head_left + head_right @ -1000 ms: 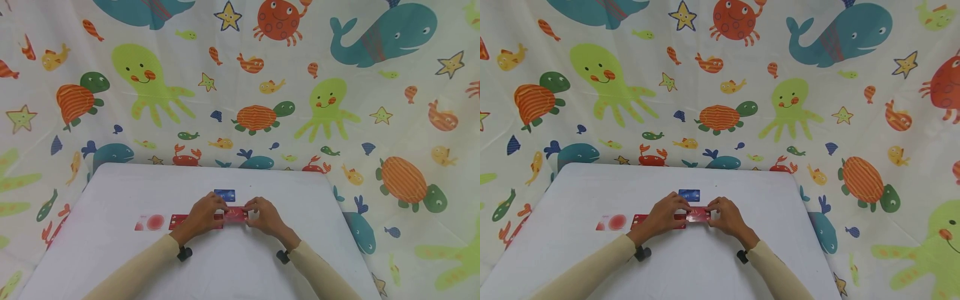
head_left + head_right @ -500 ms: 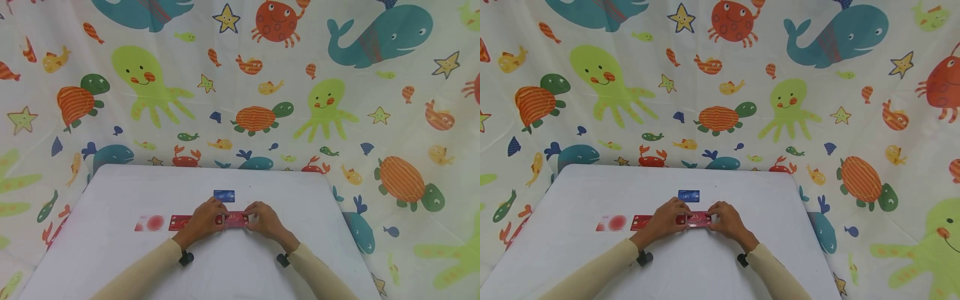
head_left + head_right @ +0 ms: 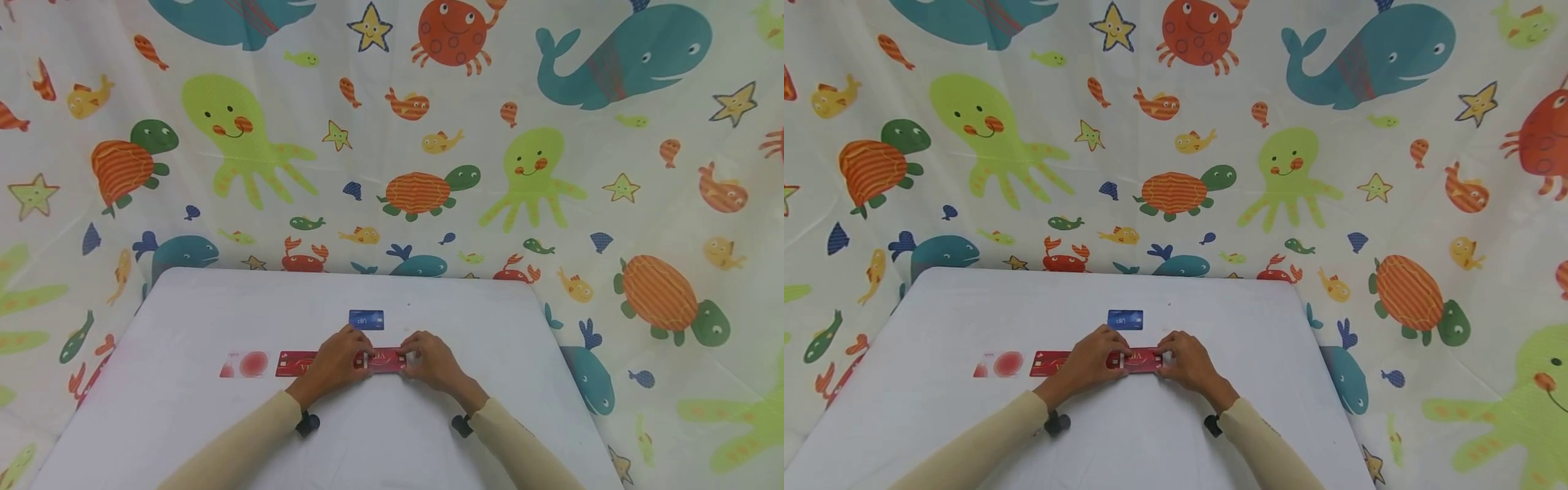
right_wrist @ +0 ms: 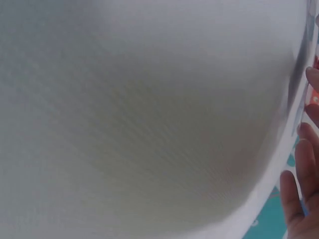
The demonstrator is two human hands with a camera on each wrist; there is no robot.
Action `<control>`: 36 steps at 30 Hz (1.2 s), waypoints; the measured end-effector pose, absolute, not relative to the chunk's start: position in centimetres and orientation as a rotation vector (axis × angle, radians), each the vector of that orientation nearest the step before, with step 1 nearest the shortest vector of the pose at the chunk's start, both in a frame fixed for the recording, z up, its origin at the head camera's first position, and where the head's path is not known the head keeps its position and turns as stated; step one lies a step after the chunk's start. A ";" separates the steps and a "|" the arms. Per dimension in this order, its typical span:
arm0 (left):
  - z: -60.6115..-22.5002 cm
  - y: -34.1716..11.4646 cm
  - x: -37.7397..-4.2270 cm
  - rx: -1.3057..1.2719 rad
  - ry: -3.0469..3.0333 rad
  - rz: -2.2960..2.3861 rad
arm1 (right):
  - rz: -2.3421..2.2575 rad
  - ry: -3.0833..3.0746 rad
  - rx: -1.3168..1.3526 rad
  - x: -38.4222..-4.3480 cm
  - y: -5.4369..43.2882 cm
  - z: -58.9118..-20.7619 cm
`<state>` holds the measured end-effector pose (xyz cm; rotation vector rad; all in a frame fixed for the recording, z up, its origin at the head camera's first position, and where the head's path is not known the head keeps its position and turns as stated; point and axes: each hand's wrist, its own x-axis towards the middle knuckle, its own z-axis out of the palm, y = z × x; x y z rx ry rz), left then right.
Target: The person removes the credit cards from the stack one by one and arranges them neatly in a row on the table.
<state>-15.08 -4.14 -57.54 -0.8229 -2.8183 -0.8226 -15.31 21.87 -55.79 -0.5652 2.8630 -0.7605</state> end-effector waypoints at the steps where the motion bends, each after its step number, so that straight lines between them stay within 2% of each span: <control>1: -57.6 -4.1 -15.1 -0.818 -2.822 -0.832 | -0.760 2.861 -0.564 -15.3 21.9 -55.8; 36: -57.5 -3.4 -14.7 -0.798 -2.885 -0.706 | -0.675 2.873 -0.674 -15.7 22.1 -56.5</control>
